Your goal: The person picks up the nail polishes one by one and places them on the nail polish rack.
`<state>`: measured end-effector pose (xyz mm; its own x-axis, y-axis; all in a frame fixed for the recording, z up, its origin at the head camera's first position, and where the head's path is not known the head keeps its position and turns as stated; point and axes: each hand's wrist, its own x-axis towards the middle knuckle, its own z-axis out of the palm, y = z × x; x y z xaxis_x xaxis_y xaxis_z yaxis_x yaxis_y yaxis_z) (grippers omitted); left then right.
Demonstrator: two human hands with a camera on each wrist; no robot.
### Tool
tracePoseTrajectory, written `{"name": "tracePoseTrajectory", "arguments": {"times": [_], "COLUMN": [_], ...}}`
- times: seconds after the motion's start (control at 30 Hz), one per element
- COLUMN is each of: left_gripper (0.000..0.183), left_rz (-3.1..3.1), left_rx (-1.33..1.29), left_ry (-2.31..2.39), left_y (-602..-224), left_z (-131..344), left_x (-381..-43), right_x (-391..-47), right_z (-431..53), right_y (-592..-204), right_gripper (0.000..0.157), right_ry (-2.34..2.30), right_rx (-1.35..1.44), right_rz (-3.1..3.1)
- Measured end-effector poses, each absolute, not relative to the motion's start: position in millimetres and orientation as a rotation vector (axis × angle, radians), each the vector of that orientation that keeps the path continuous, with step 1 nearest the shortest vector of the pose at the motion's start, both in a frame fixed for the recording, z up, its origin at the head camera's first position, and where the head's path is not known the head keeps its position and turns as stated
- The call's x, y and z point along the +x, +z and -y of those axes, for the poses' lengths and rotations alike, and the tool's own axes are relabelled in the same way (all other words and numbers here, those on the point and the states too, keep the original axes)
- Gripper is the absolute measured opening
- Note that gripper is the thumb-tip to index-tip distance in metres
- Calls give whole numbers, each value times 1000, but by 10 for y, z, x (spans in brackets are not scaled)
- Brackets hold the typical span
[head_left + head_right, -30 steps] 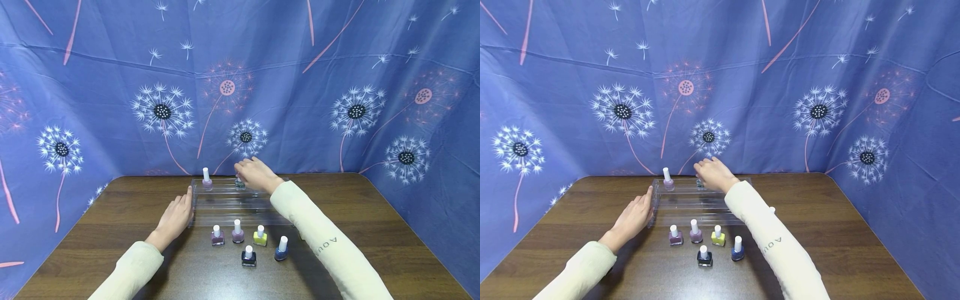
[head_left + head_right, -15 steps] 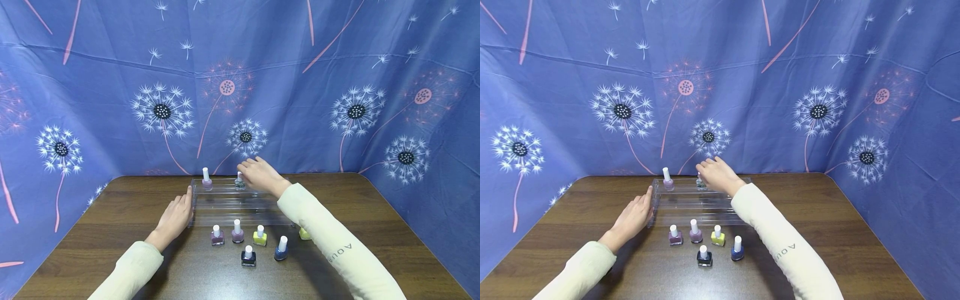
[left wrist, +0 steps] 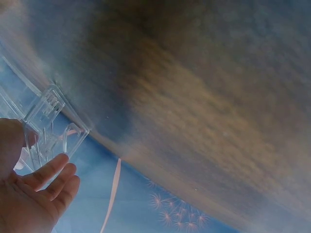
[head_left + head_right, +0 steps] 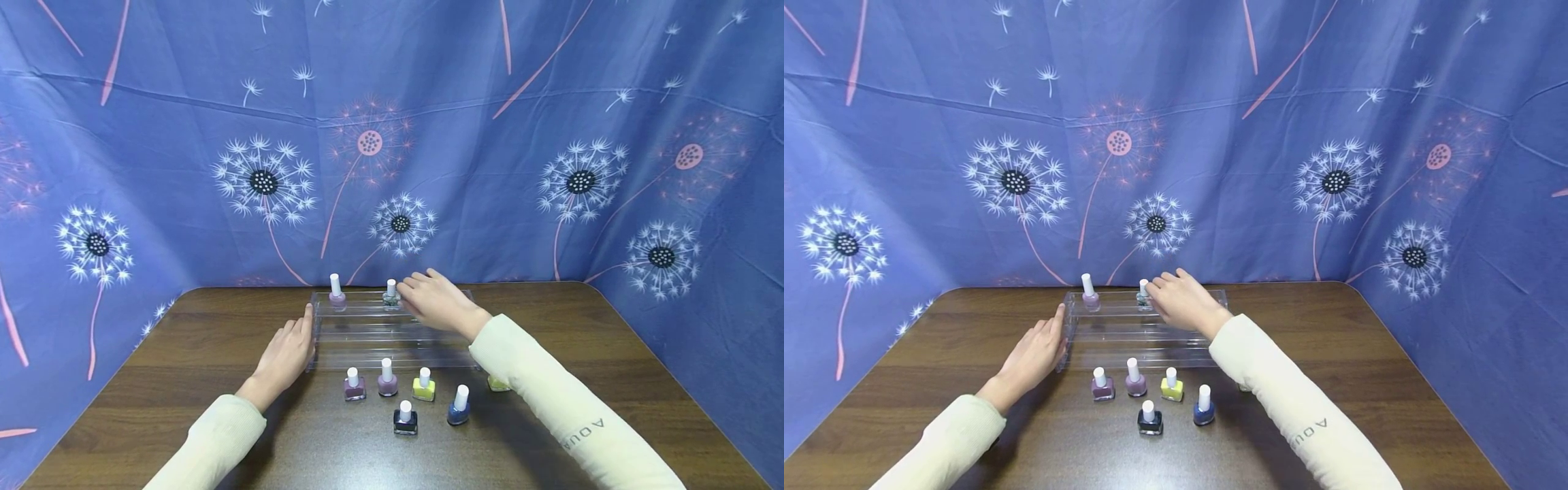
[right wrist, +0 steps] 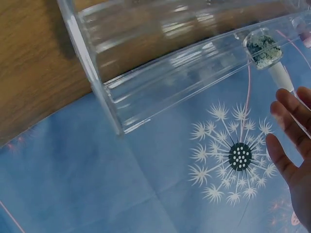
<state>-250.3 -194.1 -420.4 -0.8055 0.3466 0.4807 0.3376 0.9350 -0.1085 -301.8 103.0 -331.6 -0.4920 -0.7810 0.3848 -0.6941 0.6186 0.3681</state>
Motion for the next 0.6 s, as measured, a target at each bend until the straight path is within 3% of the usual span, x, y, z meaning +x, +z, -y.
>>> {"name": "tracePoseTrajectory", "arguments": {"times": [0.6], "left_gripper": [66], "left_rz": [2577], "left_rx": [-488], "left_ry": [29], "left_y": [-4210], "left_z": [1947], "left_x": [-2512], "right_x": [-2775], "right_z": [-1243], "right_y": [-3470], "right_gripper": [13], "right_ry": [-180], "right_rx": [1204], "right_rz": [2328]}}
